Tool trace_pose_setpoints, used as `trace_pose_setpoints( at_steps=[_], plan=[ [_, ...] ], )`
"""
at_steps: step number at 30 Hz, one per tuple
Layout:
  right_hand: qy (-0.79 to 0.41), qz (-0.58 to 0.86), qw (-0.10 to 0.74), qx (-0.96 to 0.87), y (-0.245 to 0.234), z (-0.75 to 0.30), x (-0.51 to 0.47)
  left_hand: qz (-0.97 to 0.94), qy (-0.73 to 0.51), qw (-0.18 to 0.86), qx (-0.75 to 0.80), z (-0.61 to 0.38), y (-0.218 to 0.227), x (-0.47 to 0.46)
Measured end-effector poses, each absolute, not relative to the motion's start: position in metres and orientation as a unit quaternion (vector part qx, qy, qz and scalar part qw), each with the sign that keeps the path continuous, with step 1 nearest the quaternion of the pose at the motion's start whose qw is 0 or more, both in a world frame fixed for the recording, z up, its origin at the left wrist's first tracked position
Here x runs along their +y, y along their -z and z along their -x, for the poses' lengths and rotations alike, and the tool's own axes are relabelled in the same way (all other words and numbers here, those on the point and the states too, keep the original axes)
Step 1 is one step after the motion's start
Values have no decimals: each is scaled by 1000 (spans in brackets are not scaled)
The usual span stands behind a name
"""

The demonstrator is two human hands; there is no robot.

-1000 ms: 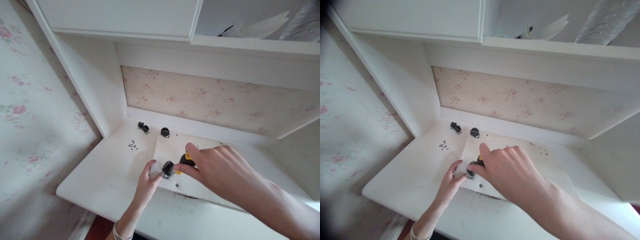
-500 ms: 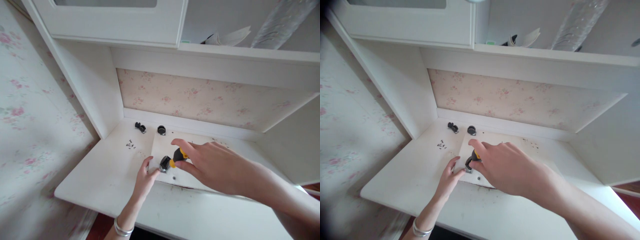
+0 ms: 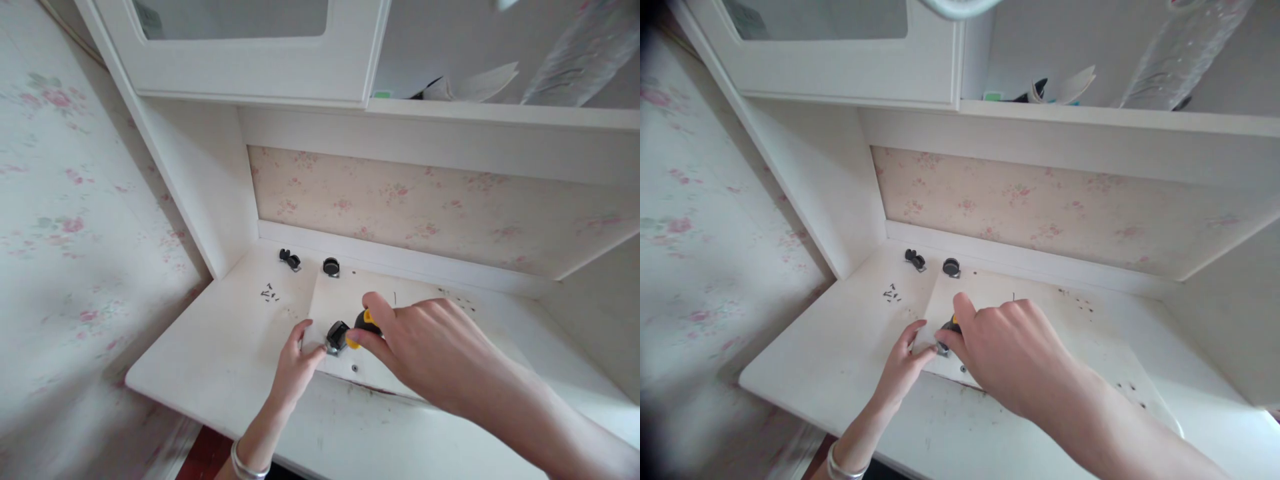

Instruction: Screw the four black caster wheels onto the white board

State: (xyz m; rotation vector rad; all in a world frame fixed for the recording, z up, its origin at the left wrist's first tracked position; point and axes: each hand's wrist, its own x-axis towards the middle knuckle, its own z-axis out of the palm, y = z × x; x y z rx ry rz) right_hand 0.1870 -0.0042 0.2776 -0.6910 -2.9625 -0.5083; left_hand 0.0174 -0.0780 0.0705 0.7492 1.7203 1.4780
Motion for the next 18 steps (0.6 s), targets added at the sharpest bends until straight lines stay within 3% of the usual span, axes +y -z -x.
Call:
trace_pose_setpoints(
  at_steps=[7, 13, 18],
  plan=[
    [79, 125, 112, -983, -261, -190, -1, -289, -594, 384, 645, -17, -71, -77],
    [180, 236, 177, -938, -253, -191, 12, -280, -586, 385, 656, -16, -68, -78],
    [-19, 195, 141, -970, -256, -197, 26, -279, -571, 384, 669, -17, -69, -77]
  ],
)
